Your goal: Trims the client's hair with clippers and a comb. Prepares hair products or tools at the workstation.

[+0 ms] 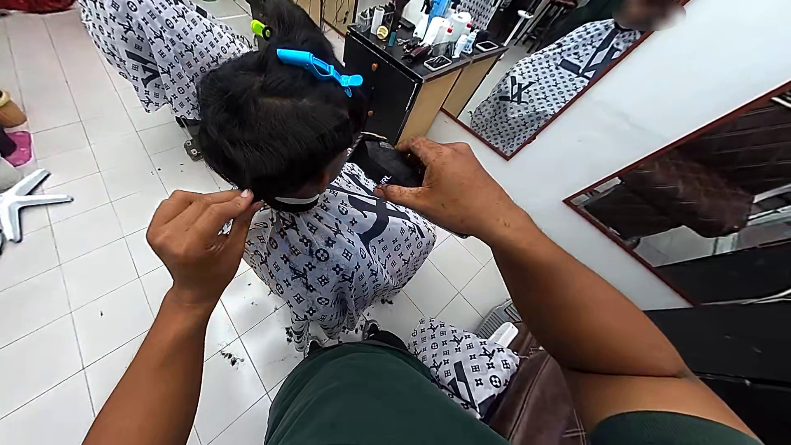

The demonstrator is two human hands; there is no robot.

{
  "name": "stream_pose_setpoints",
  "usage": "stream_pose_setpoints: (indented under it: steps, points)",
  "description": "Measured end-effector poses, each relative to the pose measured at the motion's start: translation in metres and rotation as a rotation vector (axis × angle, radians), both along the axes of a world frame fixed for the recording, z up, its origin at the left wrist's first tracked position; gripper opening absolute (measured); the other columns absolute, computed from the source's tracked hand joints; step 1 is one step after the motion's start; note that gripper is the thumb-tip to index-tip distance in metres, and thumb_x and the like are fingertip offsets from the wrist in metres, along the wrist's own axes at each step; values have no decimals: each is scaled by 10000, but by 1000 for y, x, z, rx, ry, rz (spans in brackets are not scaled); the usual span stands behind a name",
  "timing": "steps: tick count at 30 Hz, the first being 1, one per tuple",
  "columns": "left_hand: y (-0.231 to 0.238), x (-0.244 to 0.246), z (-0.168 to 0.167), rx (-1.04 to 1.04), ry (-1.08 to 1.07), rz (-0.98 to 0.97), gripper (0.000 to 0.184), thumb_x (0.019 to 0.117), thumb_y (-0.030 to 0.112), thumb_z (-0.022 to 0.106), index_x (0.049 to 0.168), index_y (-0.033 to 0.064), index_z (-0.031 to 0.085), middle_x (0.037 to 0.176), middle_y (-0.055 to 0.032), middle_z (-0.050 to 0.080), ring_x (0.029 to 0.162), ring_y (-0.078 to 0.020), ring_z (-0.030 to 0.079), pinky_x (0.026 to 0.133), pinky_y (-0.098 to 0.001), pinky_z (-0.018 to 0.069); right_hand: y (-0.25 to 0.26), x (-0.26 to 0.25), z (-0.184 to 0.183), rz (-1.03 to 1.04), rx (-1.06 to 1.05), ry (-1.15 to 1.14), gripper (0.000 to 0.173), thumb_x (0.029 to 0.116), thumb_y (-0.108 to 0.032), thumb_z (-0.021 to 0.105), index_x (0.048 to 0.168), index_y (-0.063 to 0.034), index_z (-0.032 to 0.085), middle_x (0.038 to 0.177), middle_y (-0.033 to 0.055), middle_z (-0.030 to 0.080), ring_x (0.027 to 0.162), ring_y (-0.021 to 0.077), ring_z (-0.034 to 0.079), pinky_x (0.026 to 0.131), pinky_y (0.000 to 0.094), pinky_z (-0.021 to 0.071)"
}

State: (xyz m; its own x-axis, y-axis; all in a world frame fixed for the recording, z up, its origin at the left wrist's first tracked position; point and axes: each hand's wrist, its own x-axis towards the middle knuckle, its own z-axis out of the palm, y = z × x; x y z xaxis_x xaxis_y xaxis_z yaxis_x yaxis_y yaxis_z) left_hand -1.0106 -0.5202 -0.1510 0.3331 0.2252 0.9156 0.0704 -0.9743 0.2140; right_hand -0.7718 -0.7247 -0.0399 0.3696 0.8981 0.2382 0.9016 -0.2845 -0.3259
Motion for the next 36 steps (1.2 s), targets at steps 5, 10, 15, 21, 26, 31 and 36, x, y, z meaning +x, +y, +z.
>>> stream_pose_setpoints:
  steps: [5, 10, 15, 21, 26, 31, 36]
  points:
    - [5, 1, -4, 129, -22, 18, 66, 937, 70, 734, 959, 34, 785, 957, -127, 767, 815, -239, 650, 747, -367, 452, 4, -4, 6, 20, -45, -19, 473, 897, -443, 748, 1176, -75, 646, 868, 42, 672, 757, 151, 645, 678, 357, 524]
    - [10, 4, -7, 150, -22, -2, 65, 936, 67, 734, 955, 41, 791, 961, -116, 772, 813, -230, 651, 740, -363, 444, 16, -24, 7, 82, -24, -6, 481, 874, -406, 770, 1171, -45, 655, 868, 88, 687, 772, 231, 672, 679, 453, 546]
    - [21, 0, 1, -6, -176, -148, 147, 935, 110, 753, 1055, 42, 703, 1039, -76, 720, 1000, -160, 663, 893, -318, 522, 29, -70, -16, 354, 37, 13, 473, 872, -367, 787, 1186, -38, 657, 942, 81, 686, 805, 195, 685, 671, 393, 582]
    - [26, -11, 26, -387, 166, -169, 271, 1100, 172, 428, 1079, -8, 629, 924, -54, 674, 811, -121, 641, 766, -330, 546, -32, -23, -75, 42, -83, 297, 473, 903, -413, 754, 1194, -48, 676, 912, 89, 708, 784, 194, 672, 725, 439, 571]
    - [19, -10, 0, -166, 338, -134, 305, 1062, 171, 503, 1062, -29, 734, 930, -160, 749, 775, -227, 722, 721, -419, 590, -76, 9, -103, -214, 33, 364, 532, 878, -450, 743, 1220, -49, 668, 924, 53, 729, 771, 97, 680, 722, 299, 573]
    - [4, 0, 13, -215, 441, -7, 287, 1065, 158, 509, 1109, -28, 723, 977, -183, 749, 828, -331, 738, 731, -554, 586, -102, 22, -110, -295, 193, 470, 490, 857, -375, 766, 1197, -39, 659, 927, 22, 739, 767, 38, 687, 706, 227, 575]
    - [-2, -16, 23, -195, 324, -168, 307, 1068, 204, 490, 1141, 25, 728, 918, -93, 758, 693, -133, 686, 649, -322, 582, -125, 37, -117, -395, 339, 654, 438, 835, -268, 763, 1178, -23, 644, 890, 18, 738, 687, 67, 701, 622, 247, 603]
